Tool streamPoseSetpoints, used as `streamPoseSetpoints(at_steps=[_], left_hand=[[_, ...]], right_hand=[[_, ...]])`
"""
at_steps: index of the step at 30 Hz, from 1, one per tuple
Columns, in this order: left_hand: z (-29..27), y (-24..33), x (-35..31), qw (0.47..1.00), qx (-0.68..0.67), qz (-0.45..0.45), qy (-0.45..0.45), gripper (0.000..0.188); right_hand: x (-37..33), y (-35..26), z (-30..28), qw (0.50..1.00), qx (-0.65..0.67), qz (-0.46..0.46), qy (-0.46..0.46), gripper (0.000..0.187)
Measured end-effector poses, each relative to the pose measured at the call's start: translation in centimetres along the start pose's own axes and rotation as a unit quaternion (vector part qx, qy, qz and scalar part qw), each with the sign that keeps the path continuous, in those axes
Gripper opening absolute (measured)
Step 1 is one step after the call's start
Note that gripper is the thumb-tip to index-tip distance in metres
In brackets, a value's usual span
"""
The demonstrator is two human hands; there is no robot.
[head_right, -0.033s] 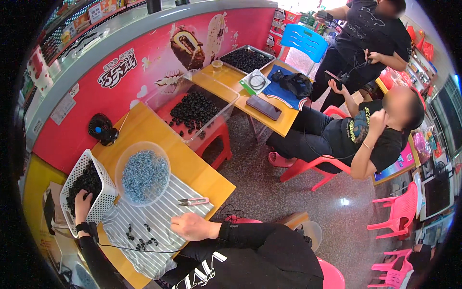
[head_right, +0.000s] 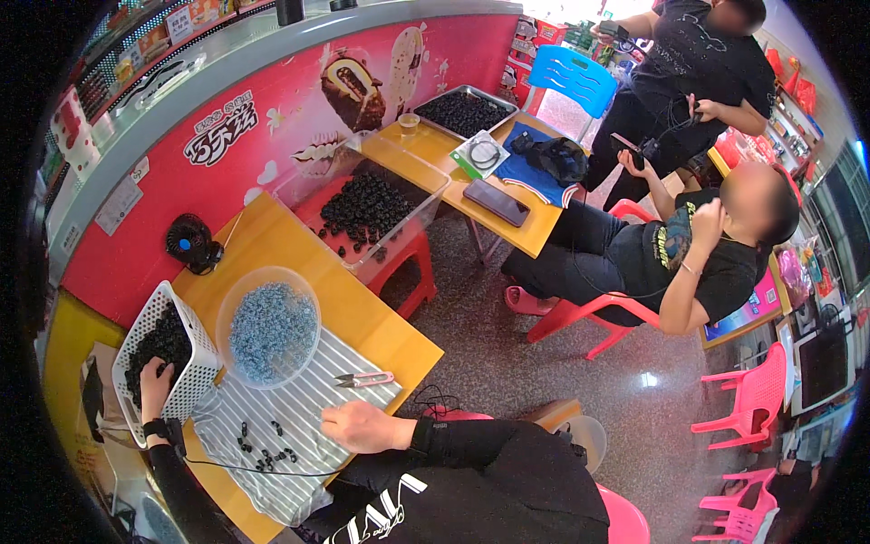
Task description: The person sits at a table and repeatedly picks up small black plastic components and light blue granular material. They manipulate the components by hand, appearing to insert the granular material into the black pieces. The person places the assembled units onto a striped cloth on the table. A pair of pliers is visible on the table but is not used during the clip.
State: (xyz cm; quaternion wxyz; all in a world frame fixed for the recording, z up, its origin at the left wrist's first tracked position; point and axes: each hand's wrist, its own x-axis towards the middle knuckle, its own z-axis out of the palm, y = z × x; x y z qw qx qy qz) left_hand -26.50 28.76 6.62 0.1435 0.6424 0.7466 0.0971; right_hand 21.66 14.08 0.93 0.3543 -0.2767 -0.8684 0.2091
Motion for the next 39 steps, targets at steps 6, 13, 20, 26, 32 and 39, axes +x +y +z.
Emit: streamPoseSetpoints(at_steps=[6, 13, 20, 26, 32, 39], left_hand=[[0.0, 6.1, -2.6, 0.99, -0.055, 0.097, 0.087, 0.035], [-0.3, 4.5, -1.3, 0.994, -0.004, 0.109, 0.034, 0.021], [-0.2, 4.1, -0.5, 0.988, -0.045, 0.089, 0.118, 0.017], [-0.6, 1.5, -0.8, 0.943, -0.291, -0.101, 0.124, 0.012], [-2.1, -0.3, -1.2, 0.844, -0.486, -0.202, 0.103, 0.016], [-4.3, -14.5, 0.7, 0.384, -0.916, -0.097, -0.058, 0.029]], right_hand=[[-0.1, 0.1, -0.1, 1.0, -0.013, 0.005, -0.004, 0.014], [-0.1, -0.1, -0.1, 1.0, -0.005, 0.003, -0.002, 0.013], [-0.2, -0.2, -0.3, 1.0, -0.015, 0.005, -0.003, 0.013], [-0.3, 0.0, -0.3, 1.0, -0.02, 0.0, -0.001, 0.013], [-0.5, 0.0, 0.0, 1.0, -0.019, -0.001, 0.019, 0.013], [0.0, -0.2, 0.1, 0.999, -0.016, -0.017, 0.026, 0.013]])
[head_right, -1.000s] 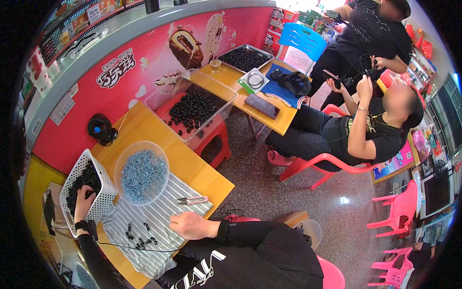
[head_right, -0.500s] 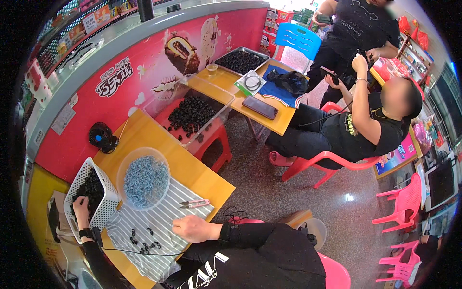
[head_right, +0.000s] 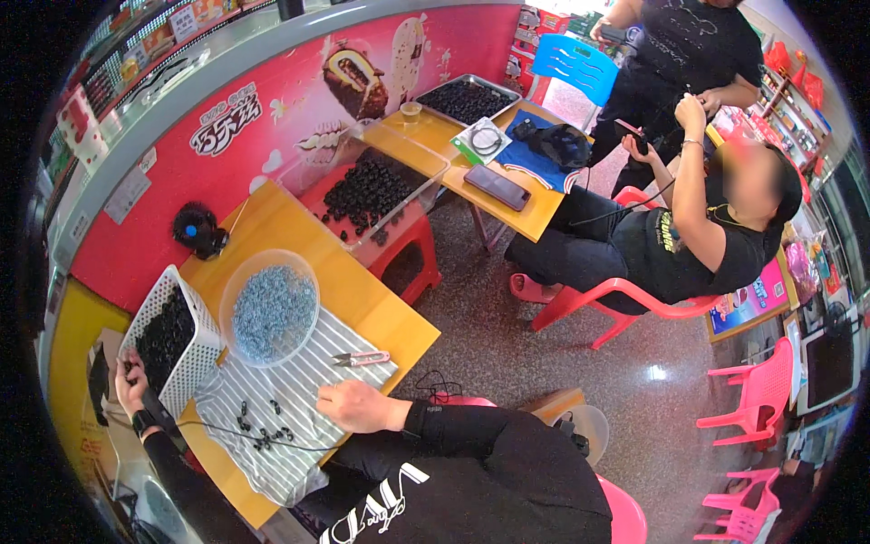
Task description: The person sits at a table and repeatedly picks up small black plastic components and light blue granular material. They manipulate the components by hand, appearing to insert the granular material into the black pieces. The person places the assembled units onto a striped cloth on the table. A pair of pliers is visible on the table but is not used during the clip.
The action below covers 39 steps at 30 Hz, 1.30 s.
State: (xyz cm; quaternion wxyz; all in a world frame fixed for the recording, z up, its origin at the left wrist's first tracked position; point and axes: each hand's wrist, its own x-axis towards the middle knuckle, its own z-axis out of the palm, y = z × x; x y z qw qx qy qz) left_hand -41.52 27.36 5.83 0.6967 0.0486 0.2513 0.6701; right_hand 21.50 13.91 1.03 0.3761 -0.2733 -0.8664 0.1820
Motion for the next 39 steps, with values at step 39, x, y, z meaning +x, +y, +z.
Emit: streamPoseSetpoints(at_steps=[39], left_hand=[[8.3, -33.4, -16.2, 0.354, 0.91, 0.213, -0.042, 0.055]], right_hand=[[-0.5, -0.4, -0.2, 0.998, -0.058, 0.003, -0.01, 0.008]])
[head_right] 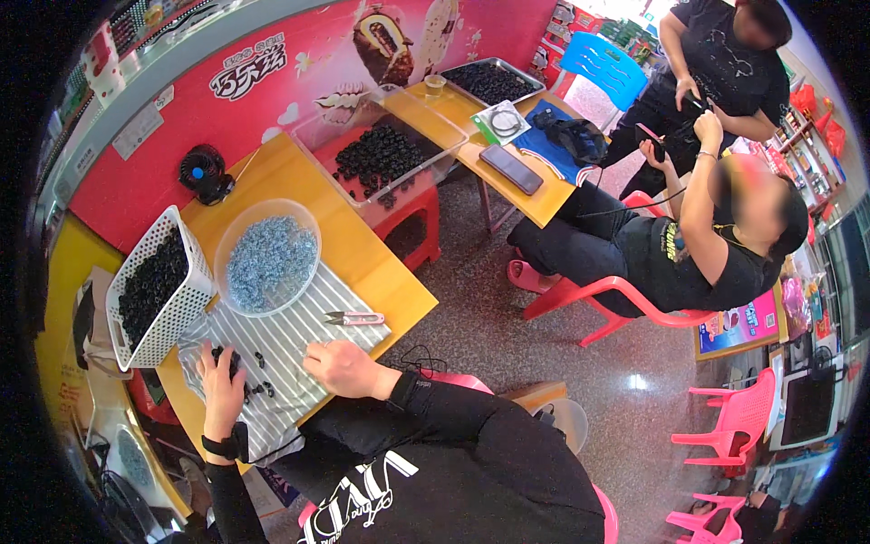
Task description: The person sits at a table and repeatedly picks up small black plastic components and light blue granular material. They manipulate the components by hand, appearing to insert the granular material into the black pieces. The person places the assembled units onto a striped cloth on the table. A pair of pliers is visible on the table but is not used during the clip.
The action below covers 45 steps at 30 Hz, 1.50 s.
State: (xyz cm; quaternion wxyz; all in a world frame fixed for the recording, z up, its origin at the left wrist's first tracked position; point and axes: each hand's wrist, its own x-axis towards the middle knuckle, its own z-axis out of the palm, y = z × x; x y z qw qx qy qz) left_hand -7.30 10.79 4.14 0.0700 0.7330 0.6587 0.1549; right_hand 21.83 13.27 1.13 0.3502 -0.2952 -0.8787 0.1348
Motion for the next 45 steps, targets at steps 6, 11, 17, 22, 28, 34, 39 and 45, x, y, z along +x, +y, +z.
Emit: streamPoseSetpoints(at_steps=[6, 11, 17, 22, 28, 34, 39, 45], left_hand=[[-3.7, 4.8, -3.2, 0.998, 0.02, -0.057, -0.018, 0.064], [-4.2, 5.1, -5.7, 0.988, -0.041, -0.065, 0.131, 0.01], [-3.3, 4.0, -8.8, 0.921, -0.238, -0.194, 0.238, 0.01], [-0.6, 3.9, -10.0, 0.923, -0.225, -0.209, 0.233, 0.013], [-0.4, 6.6, -7.5, 0.97, 0.007, -0.224, 0.097, 0.052], [0.4, 7.2, -8.8, 0.983, -0.004, -0.184, 0.008, 0.074], [-0.5, 6.6, -9.0, 0.973, 0.001, -0.23, 0.029, 0.061], [-0.4, 6.2, -7.3, 0.971, -0.005, -0.222, 0.087, 0.042]], right_hand=[[0.4, 0.0, 0.2, 1.0, 0.022, -0.011, -0.008, 0.009], [0.7, 0.3, 0.1, 0.999, 0.005, -0.015, -0.03, 0.01], [1.0, -0.1, 0.4, 0.997, 0.065, 0.03, -0.015, 0.008], [1.7, -1.7, -0.5, 0.981, 0.141, 0.12, -0.057, 0.008], [3.1, -3.9, -1.3, 0.985, 0.126, 0.063, -0.104, 0.01], [3.0, -4.3, -1.4, 0.984, 0.107, 0.048, -0.137, 0.01], [2.5, -4.0, -1.1, 0.981, 0.112, 0.058, -0.145, 0.011], [2.4, -3.9, -1.1, 0.98, 0.118, 0.053, -0.152, 0.011]])
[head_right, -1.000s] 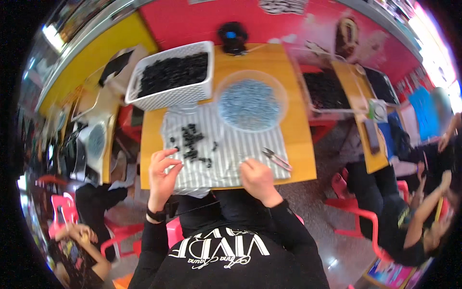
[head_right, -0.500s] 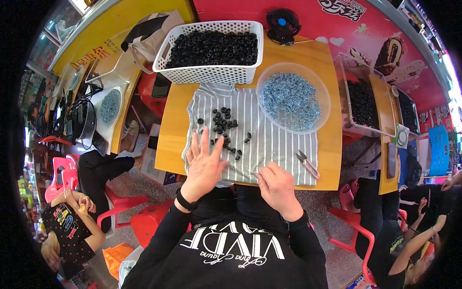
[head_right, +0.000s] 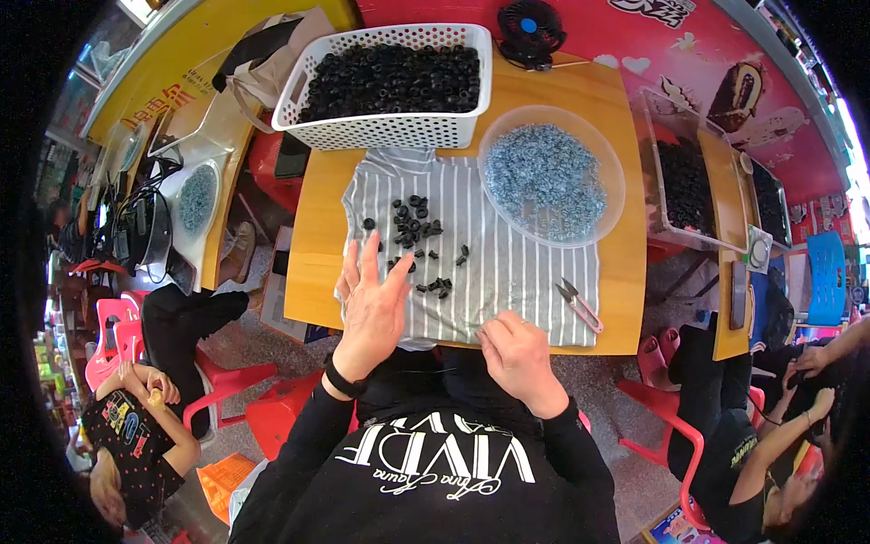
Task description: The person sits at a table and repeatedly picks up small black plastic components and light blue granular material. They manipulate the components by hand, appearing to insert the granular material into the black pieces. The person places the assembled units onto a striped cloth on the table. A pair of pliers is visible on the table but is not used during the clip.
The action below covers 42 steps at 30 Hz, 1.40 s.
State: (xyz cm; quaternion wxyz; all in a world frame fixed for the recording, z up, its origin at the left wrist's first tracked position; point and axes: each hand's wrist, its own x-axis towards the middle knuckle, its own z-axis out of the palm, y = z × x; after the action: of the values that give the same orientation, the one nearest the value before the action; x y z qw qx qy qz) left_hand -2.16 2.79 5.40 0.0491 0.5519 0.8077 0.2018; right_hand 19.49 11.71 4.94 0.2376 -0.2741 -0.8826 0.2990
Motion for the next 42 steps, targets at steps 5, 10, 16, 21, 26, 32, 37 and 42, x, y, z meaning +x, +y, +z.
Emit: streamPoseSetpoints(at_steps=[5, 10, 16, 21, 26, 32, 37, 42], left_hand=[[0.6, 0.1, 0.7, 1.0, 0.013, 0.019, 0.019, 0.04], [0.3, -0.7, 0.9, 0.998, -0.009, 0.038, 0.051, 0.032], [2.0, -0.7, 1.7, 0.999, 0.034, 0.014, 0.029, 0.029], [2.6, -2.7, 0.6, 0.994, -0.015, 0.029, 0.108, 0.032], [0.5, 0.4, 0.5, 0.981, -0.114, 0.106, 0.116, 0.028], [1.8, 4.5, -0.3, 0.967, -0.154, 0.195, 0.061, 0.022], [3.5, 5.3, -0.3, 0.971, -0.123, 0.201, 0.048, 0.018], [4.7, 4.7, -0.4, 0.977, -0.108, 0.181, 0.042, 0.018]], right_hand=[[0.0, 0.4, -0.5, 0.999, -0.005, 0.029, 0.033, 0.009], [-0.2, 2.0, -0.7, 0.992, -0.006, 0.085, 0.091, 0.007], [0.3, 3.3, 0.3, 0.985, -0.064, 0.101, 0.128, 0.007], [1.2, 3.5, 1.4, 0.985, -0.142, 0.049, 0.085, 0.01], [0.1, 2.8, 1.0, 0.987, -0.111, 0.05, 0.107, 0.014], [-0.6, 2.9, 0.6, 0.986, -0.06, 0.022, 0.157, 0.014], [-1.3, 4.8, 1.0, 0.982, -0.031, 0.016, 0.186, 0.014], [-1.6, 5.0, 0.9, 0.98, -0.037, 0.007, 0.194, 0.015]])
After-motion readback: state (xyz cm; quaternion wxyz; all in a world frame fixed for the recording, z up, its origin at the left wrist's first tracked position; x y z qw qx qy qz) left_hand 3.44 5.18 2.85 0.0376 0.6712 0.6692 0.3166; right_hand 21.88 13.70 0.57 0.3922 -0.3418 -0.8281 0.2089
